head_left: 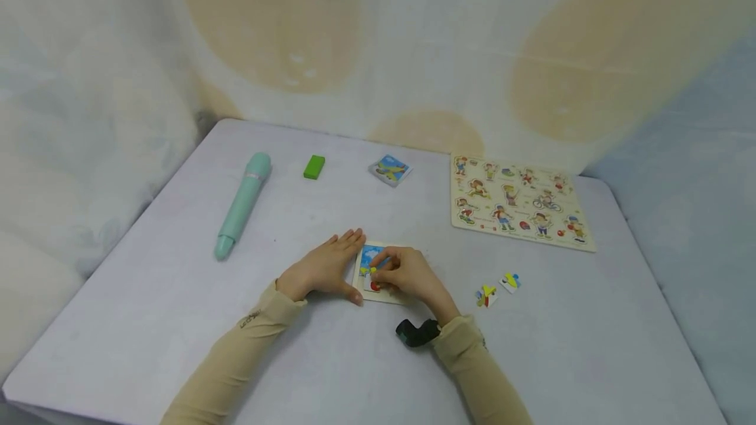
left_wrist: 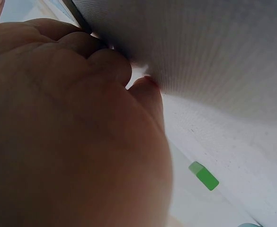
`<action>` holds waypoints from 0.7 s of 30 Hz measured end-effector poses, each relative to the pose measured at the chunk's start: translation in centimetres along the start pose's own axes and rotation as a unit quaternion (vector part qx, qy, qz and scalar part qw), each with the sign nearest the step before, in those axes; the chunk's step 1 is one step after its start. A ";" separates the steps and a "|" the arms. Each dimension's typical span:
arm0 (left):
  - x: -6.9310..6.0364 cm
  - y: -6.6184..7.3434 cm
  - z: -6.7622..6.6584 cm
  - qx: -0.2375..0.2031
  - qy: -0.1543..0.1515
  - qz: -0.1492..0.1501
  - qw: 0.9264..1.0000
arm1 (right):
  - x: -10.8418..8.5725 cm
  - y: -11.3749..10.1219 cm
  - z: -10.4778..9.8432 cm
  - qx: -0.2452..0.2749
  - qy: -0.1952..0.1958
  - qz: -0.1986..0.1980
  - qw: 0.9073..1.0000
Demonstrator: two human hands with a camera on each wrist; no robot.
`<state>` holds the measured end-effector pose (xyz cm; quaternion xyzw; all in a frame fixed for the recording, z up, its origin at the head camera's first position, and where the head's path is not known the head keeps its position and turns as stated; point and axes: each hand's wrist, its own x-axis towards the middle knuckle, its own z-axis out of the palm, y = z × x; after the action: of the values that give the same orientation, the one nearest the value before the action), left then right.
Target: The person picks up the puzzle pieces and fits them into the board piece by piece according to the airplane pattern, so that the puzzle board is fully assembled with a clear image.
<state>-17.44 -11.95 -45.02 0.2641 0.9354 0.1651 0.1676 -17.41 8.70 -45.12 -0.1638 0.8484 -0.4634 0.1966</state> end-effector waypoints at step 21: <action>0.0 -0.1 0.2 0.008 0.003 0.008 1.000 | -0.2 -0.3 1.8 -0.129 0.046 -0.031 0.990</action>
<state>-17.45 -11.96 -45.21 0.2721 0.9351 0.1599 0.1613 -16.29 7.33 -45.75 -0.1922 0.9038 -0.3628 0.1203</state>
